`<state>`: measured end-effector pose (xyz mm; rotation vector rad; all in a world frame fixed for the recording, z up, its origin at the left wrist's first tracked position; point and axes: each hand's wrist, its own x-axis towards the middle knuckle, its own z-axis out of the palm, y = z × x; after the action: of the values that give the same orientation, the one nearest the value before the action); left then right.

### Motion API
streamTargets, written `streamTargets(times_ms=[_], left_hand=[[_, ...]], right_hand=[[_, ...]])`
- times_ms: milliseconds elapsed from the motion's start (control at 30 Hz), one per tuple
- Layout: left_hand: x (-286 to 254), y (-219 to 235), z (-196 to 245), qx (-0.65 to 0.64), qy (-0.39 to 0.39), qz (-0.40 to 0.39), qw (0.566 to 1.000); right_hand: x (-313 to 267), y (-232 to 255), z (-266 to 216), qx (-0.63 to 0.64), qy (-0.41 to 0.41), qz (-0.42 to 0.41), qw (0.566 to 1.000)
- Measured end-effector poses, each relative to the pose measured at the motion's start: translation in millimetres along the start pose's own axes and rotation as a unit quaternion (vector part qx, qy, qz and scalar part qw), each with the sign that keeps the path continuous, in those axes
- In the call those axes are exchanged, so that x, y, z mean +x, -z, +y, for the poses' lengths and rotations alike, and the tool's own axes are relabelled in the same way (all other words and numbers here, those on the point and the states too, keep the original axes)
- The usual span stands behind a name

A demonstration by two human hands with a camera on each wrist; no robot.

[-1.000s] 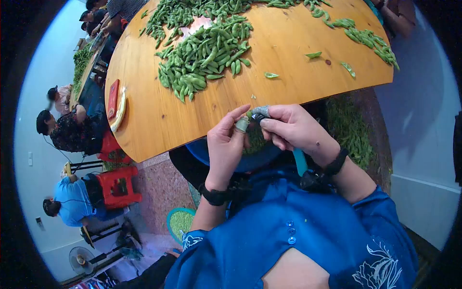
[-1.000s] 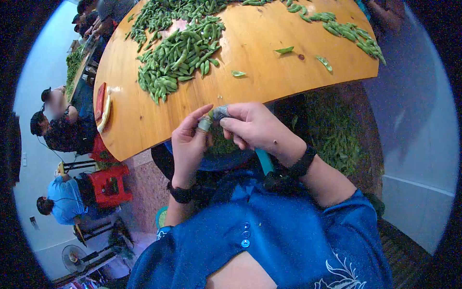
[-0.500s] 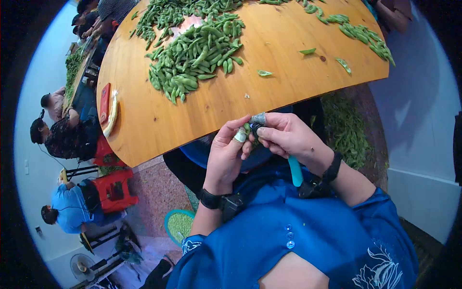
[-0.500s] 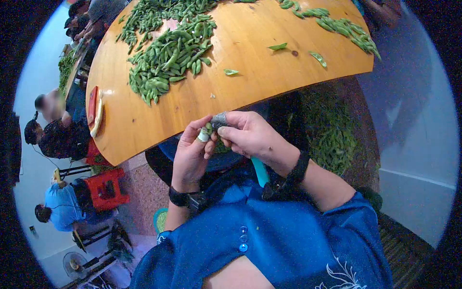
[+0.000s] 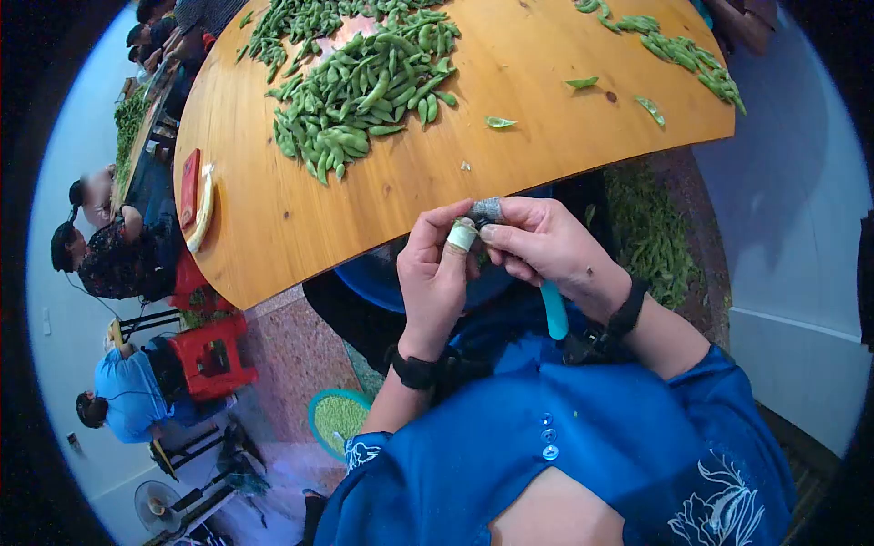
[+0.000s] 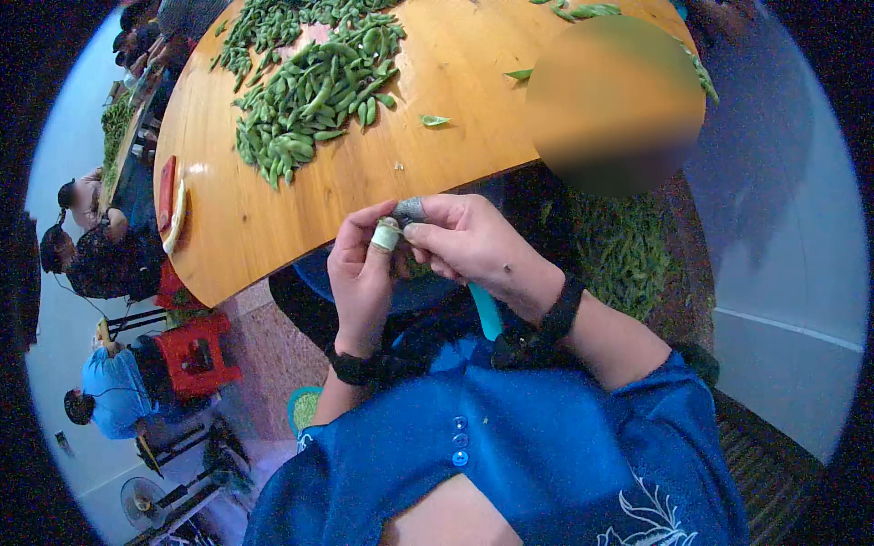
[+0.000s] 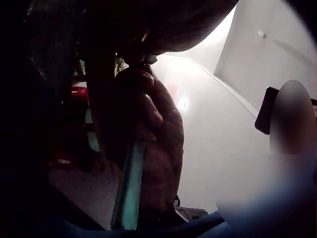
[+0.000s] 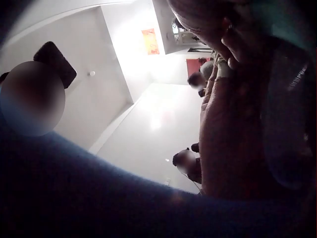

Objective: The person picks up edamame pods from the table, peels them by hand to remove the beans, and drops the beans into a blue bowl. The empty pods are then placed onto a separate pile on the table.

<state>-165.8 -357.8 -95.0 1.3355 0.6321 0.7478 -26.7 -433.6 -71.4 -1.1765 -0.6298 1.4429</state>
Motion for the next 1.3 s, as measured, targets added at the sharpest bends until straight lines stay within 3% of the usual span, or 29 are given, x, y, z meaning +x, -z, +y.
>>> streamTargets(times_ms=[233, 433, 500, 533, 600, 700, 933, 1000, 1033, 1067, 1100, 1167, 1233, 1300], left_hand=[[0, 8, -11, -0.046, 0.001, -0.007, 0.999], [1, 9, -14, -0.166, 0.061, 0.006, 0.984], [3, 5, -7, -0.231, 0.098, 0.016, 0.968], [2, 6, -7, -0.232, 0.096, 0.018, 0.968], [0, 7, -8, -0.157, 0.094, 0.024, 0.983], [-3, 15, -9, -0.138, 0.106, 0.027, 0.984], [-5, 22, -3, -0.153, 0.128, 0.016, 0.980], [-9, 22, 1, -0.030, 0.115, 0.011, 0.993], [-10, 25, -5, 0.089, 0.067, -0.015, 0.994], [-12, 33, -5, 0.283, -0.021, -0.040, 0.958], [-16, 40, -3, 0.462, -0.100, -0.064, 0.879], [-8, 43, 13, 0.437, -0.107, 0.011, 0.893], [11, 50, 34, 0.526, -0.121, 0.052, 0.840], [42, 54, 44, 0.581, -0.205, 0.106, 0.780]], right_hand=[[1, -4, -5, -0.001, -0.013, 0.001, 1.000], [4, -4, -5, -0.040, 0.000, 0.006, 0.999], [8, -4, -2, -0.106, 0.028, 0.043, 0.993], [9, -6, -1, -0.108, 0.027, 0.041, 0.993], [8, -13, 2, -0.155, 0.128, 0.052, 0.978], [1, -21, -7, -0.142, 0.075, 0.032, 0.986], [0, -19, -1, -0.124, 0.100, 0.045, 0.986], [-2, -8, -2, -0.161, 0.097, 0.109, 0.976], [-5, -1, -5, -0.175, 0.148, 0.136, 0.964], [-13, 15, -17, -0.178, 0.124, 0.235, 0.947], [-16, 36, -17, -0.202, 0.153, 0.275, 0.928], [-20, 75, -19, -0.245, 0.180, 0.344, 0.889], [-26, 88, -31, -0.250, 0.185, 0.393, 0.865], [-31, 95, -35, -0.238, 0.192, 0.374, 0.876]])
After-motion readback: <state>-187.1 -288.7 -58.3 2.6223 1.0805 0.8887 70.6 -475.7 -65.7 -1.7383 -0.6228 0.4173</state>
